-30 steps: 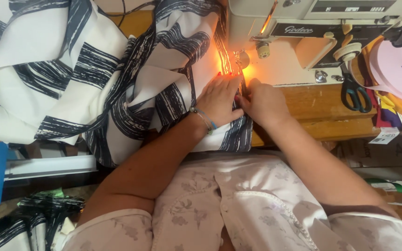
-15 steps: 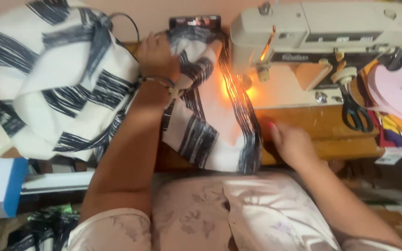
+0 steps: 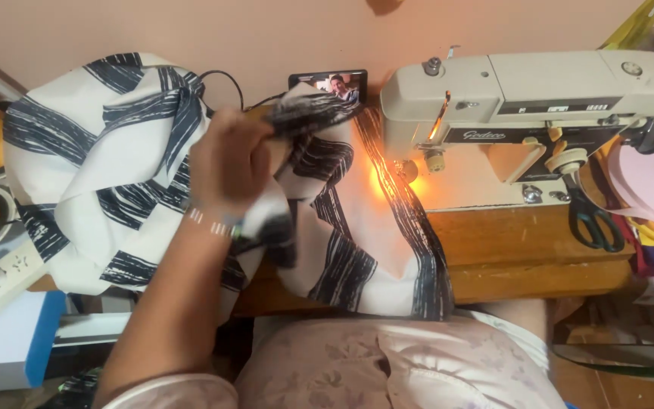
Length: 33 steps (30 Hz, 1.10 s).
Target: Sewing and trimming fabric using a sewing machine and scissors
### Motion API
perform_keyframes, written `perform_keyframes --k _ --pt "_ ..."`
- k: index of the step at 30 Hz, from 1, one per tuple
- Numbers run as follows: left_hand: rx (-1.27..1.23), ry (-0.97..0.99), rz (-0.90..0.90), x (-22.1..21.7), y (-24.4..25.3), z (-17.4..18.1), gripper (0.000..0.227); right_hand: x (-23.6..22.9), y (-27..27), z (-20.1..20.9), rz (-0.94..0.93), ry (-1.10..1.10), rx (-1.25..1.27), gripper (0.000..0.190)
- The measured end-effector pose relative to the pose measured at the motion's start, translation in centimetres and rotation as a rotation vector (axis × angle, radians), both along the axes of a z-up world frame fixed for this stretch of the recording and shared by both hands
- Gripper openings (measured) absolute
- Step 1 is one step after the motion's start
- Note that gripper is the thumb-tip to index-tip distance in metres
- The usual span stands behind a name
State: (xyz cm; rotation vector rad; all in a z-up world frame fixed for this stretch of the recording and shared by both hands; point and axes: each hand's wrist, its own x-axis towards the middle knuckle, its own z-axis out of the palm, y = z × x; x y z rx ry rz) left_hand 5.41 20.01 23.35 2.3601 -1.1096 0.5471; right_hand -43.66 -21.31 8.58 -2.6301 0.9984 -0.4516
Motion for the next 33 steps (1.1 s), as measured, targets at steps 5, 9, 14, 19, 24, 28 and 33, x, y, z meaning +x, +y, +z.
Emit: perform_keyframes --k 5,9,14,19,24,28,33 --pt "0.564 0.283 0.038 -4.8 2.8 -0.4 0.026 -0.5 0.1 0.8 0.133 -0.129 -0.048 0.038" --pt "0.762 0.426 -0.102 -6.0 6.1 -2.3 0.029 4.3 1.9 2.1 0.113 -0.019 -0.234 0.026" --pt "0.783 0.369 -0.043 -5.4 8.3 -7.0 0.042 13.5 9.6 6.4 -0.002 0.286 0.314 0.036" --pt "0.547 -0.082 0.125 -10.3 4.1 -4.5 0.054 19.0 10.7 0.1 0.126 0.072 0.283 0.031" --pt "-0.255 -0.113 -0.337 -19.0 -8.2 -5.8 0.047 23.7 7.5 -5.6 0.184 -0.196 0.962 0.032" --pt "-0.029 0.222 -0.497 -14.5 -14.6 -19.1 0.045 23.5 7.9 -5.9 0.137 -0.121 0.929 0.031" --pt "0.106 0.131 -0.331 -15.1 -12.0 -19.6 0.068 23.2 9.0 -5.5 0.154 -0.224 1.006 0.027"
